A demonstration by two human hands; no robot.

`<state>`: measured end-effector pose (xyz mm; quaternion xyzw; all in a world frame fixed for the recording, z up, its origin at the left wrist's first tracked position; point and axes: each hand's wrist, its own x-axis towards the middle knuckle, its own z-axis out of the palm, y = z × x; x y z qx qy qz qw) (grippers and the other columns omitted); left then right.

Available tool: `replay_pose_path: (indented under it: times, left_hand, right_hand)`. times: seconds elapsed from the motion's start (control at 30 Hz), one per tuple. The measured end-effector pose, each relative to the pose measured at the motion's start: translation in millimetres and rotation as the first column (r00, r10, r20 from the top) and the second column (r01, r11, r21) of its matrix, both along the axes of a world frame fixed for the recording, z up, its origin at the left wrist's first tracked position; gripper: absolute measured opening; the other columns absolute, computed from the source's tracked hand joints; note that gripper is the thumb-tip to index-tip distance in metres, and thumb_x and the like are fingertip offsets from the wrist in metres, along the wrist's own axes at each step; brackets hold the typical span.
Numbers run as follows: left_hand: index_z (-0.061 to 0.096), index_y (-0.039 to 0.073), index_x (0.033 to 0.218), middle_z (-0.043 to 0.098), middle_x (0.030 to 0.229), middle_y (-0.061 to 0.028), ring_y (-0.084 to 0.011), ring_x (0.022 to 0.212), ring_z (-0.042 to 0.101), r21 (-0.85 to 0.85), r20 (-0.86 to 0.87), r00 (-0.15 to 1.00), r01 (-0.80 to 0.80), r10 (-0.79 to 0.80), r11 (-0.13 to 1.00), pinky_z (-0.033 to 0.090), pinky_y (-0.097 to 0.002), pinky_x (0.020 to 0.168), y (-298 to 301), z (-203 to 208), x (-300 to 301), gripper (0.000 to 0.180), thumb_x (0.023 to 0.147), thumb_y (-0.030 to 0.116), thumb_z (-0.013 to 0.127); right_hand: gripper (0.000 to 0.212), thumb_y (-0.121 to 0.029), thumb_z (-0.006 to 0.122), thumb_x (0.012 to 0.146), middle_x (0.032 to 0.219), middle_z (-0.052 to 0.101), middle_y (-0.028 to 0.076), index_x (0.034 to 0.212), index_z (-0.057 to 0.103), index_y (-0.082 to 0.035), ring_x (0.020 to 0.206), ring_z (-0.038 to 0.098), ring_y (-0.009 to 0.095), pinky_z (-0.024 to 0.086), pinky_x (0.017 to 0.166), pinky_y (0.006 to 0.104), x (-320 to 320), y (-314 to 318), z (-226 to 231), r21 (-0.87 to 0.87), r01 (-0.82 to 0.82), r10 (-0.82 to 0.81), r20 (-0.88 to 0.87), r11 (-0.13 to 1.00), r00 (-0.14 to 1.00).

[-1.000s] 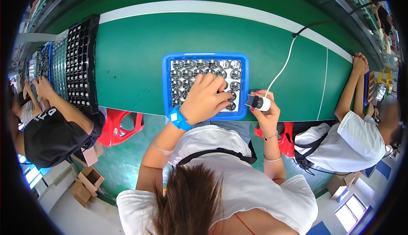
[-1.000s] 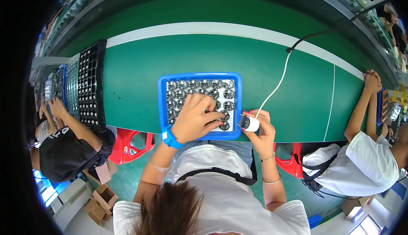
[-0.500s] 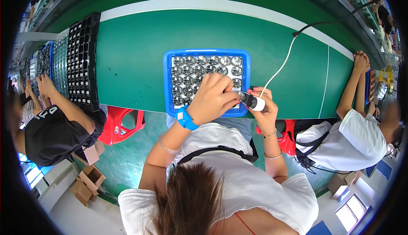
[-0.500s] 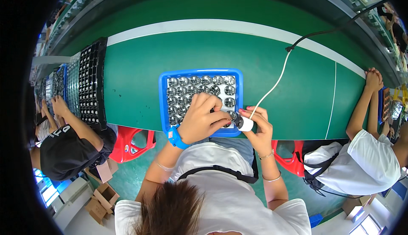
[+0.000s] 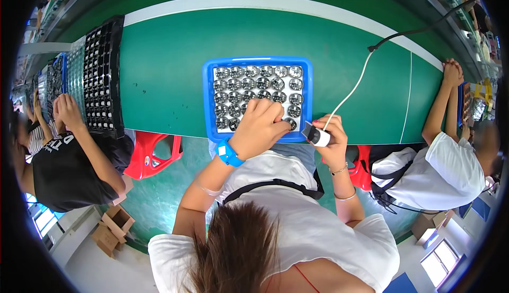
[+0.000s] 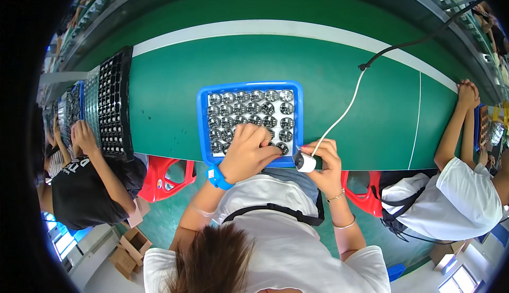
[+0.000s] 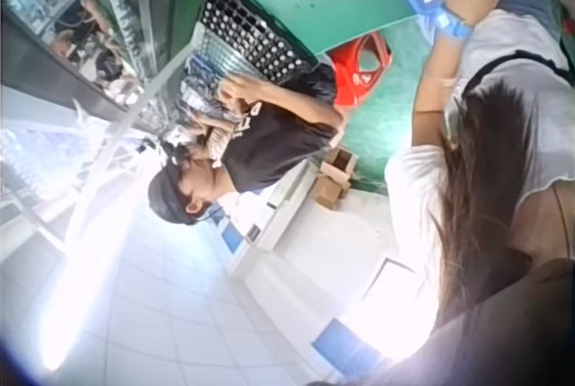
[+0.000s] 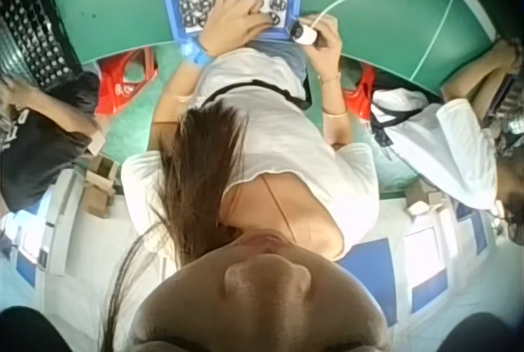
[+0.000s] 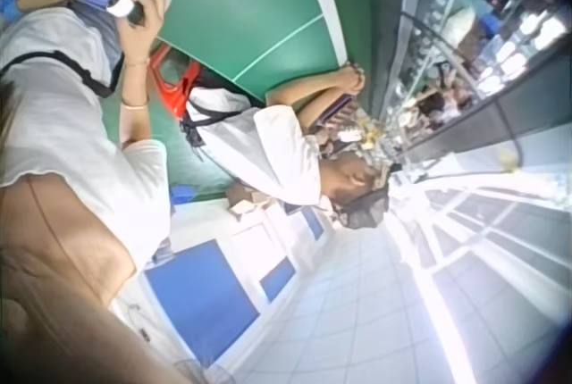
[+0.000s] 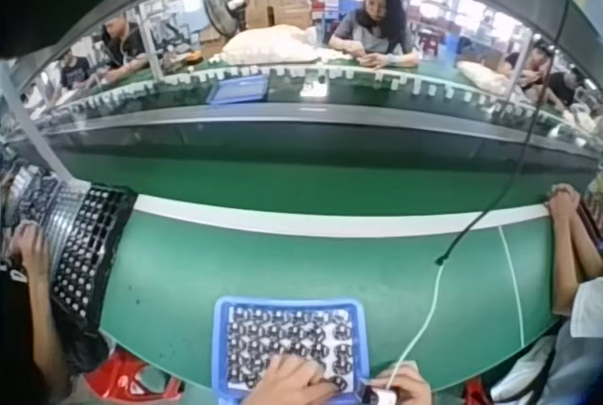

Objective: Picking small metal components from a tray and inserting them into a specialized mounting board using a powered tool.

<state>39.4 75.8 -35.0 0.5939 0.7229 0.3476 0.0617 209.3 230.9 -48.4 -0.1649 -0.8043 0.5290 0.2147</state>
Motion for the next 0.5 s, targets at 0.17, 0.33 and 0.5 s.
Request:
replay_pose_path:
  times: [0.17,0.33,0.5]
  left_hand:
    - [0.068,0.019,0.081,0.039,0.078,0.0003,-0.0195,0.079,0.043,0.057,0.075,0.997,-0.042,0.037,0.997,0.031,-0.0340,0.071,5,13,6,0.014,0.068,0.020,0.075]
    - [0.066,0.015,0.076,0.040,0.079,-0.0010,-0.0199,0.080,0.044,0.045,0.071,0.996,-0.050,0.047,0.998,0.032,-0.0353,0.075,5,17,6,0.011,0.071,0.022,0.071]
    - [0.065,0.015,0.076,0.040,0.079,-0.0007,-0.0197,0.081,0.045,0.053,0.062,0.997,-0.054,0.051,0.997,0.032,-0.0358,0.076,6,17,7,0.011,0.071,0.023,0.071]
  right_hand:
    - [0.034,-0.001,0.076,0.061,0.094,0.062,0.005,0.094,0.069,-0.005,0.094,0.052,0.021,0.043,0.083,0.0316,-2,-1,2,0.042,0.009,-0.011,0.052,0.999,0.999]
    - [0.033,0.000,0.075,0.061,0.094,0.061,0.006,0.094,0.067,-0.002,0.094,0.051,0.021,0.044,0.081,0.0313,-2,-2,1,0.050,-0.006,0.004,0.046,0.999,0.999]
    - [0.034,0.000,0.075,0.062,0.095,0.062,0.006,0.095,0.067,-0.002,0.093,0.051,0.022,0.044,0.081,0.0313,-3,-2,0,0.051,-0.019,0.017,0.029,0.999,0.999]
